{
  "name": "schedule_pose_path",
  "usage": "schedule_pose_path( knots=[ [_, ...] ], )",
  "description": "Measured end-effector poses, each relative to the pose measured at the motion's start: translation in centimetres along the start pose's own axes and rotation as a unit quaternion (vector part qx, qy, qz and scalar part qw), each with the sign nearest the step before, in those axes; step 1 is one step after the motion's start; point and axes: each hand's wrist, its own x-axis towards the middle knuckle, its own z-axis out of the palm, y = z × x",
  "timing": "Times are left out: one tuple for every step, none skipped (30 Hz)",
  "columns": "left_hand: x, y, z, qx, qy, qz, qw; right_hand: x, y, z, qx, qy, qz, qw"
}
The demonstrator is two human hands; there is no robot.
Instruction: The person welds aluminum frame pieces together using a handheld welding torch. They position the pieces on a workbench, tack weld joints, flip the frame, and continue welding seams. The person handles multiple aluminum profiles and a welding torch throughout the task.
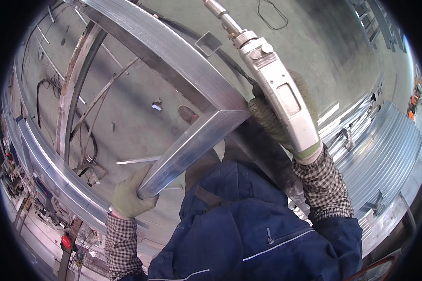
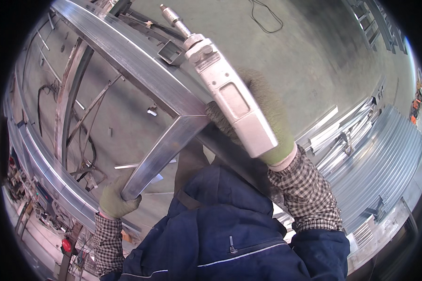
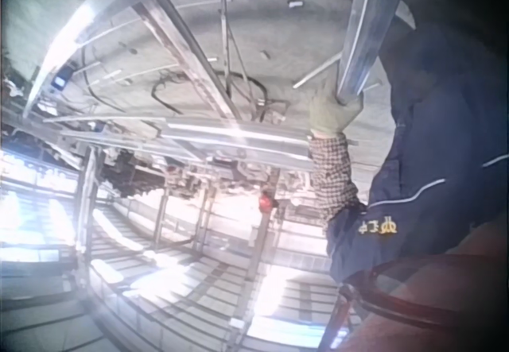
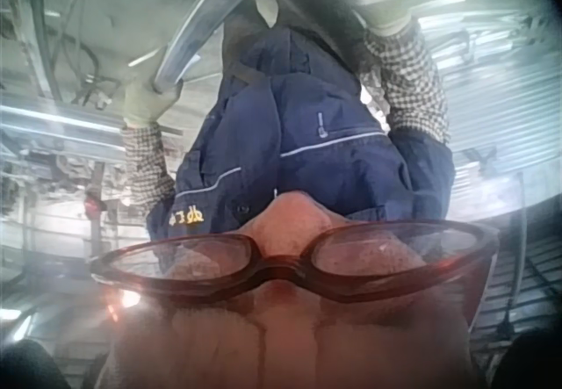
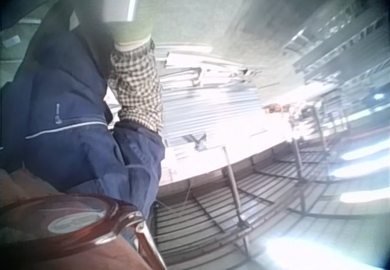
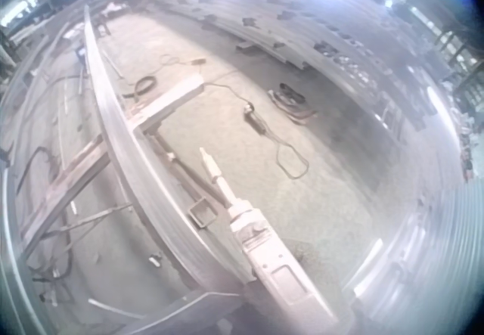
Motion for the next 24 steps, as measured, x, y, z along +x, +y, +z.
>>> schedule_pose_path(
  knots=[
    [0.0, 0.1, -0.1, 0.006, 0.000, 0.003, 1.000, 0.3, 0.4, -0.4, -0.058, -0.003, -0.048, 0.997],
    [0.0, 0.1, -0.1, 0.006, 0.004, 0.004, 1.000, 0.6, 0.8, -0.9, -0.121, -0.012, -0.099, 0.988],
    [0.0, 0.2, -0.1, 0.006, 0.008, 0.006, 1.000, 0.5, 1.0, -1.1, -0.111, -0.023, -0.082, 0.990],
    [0.0, 0.3, -0.1, 0.007, 0.013, 0.008, 1.000, 0.6, 1.2, -1.4, -0.102, -0.034, -0.064, 0.992],
    [-0.1, 0.4, -0.1, -0.009, 0.009, -0.005, 1.000, 0.6, 1.2, -1.3, -0.111, -0.035, -0.061, 0.991],
    [-0.1, 0.5, 0.1, -0.025, 0.006, -0.019, 0.999, 0.6, 1.1, -1.4, -0.150, -0.032, -0.106, 0.982],
    [-0.1, 0.6, 0.1, -0.036, 0.001, -0.035, 0.999, 0.5, 0.9, -1.4, -0.189, -0.026, -0.151, 0.970],
    [-0.1, 0.6, 0.1, -0.044, 0.002, -0.037, 0.998, 0.4, 0.7, -1.0, -0.154, -0.044, -0.117, 0.980],
    [-0.3, 0.7, 0.2, -0.047, -0.001, -0.043, 0.998, 0.3, 0.3, -0.9, -0.103, -0.055, -0.066, 0.991],
    [-0.4, 0.7, 0.2, -0.051, -0.003, -0.051, 0.997, 0.2, -0.1, -0.8, -0.046, -0.068, -0.014, 0.997],
    [-0.5, 0.5, 0.3, -0.048, 0.002, -0.043, 0.998, 0.2, -0.3, -0.5, -0.058, -0.060, -0.011, 0.996],
    [-0.6, 0.4, 0.3, -0.046, 0.008, -0.036, 0.998, 0.3, -0.5, -0.3, -0.041, -0.051, 0.006, 0.998],
    [-0.6, 0.3, 0.4, -0.048, 0.015, -0.028, 0.998, 0.4, -0.6, -0.2, -0.028, -0.049, 0.017, 0.998],
    [-0.6, 0.1, 0.5, -0.034, 0.011, -0.026, 0.999, 0.5, -0.7, -0.1, -0.012, -0.050, 0.031, 0.998],
    [-0.5, -0.1, 0.5, -0.022, 0.007, -0.023, 0.999, 0.5, -0.7, -0.1, -0.024, -0.048, 0.020, 0.998],
    [-0.5, -0.3, 0.6, -0.012, 0.004, -0.022, 1.000, 0.5, -0.7, -0.1, -0.034, -0.051, 0.013, 0.998],
    [-0.4, -0.3, 0.7, -0.010, 0.006, -0.015, 1.000, 0.4, -0.7, -0.1, -0.039, -0.049, 0.008, 0.998],
    [-0.3, -0.4, 0.8, -0.008, 0.010, -0.008, 1.000, 0.3, -0.6, 0.0, -0.025, -0.048, 0.023, 0.998],
    [-0.2, -0.3, 0.7, -0.006, 0.015, -0.002, 1.000, 0.3, -0.6, 0.1, -0.005, -0.043, 0.039, 0.998],
    [-0.3, -0.2, 0.7, -0.010, 0.000, -0.019, 1.000, 0.2, -0.6, 0.3, 0.015, -0.040, 0.055, 0.998],
    [-0.4, -0.1, 0.5, -0.014, -0.015, -0.033, 0.999, 0.2, -0.6, 0.3, 0.014, -0.052, 0.074, 0.996],
    [-0.5, 0.0, 0.2, -0.017, -0.023, -0.040, 0.999, 0.2, -0.6, 0.3, -0.003, -0.047, 0.071, 0.996],
    [-0.6, 0.1, 0.1, -0.013, -0.028, -0.047, 0.998, 0.3, -0.6, 0.4, -0.017, -0.041, 0.060, 0.997],
    [-0.6, 0.2, 0.1, -0.009, -0.024, -0.049, 0.998, 0.4, -0.5, 0.6, -0.031, -0.035, 0.059, 0.997]
  ],
)
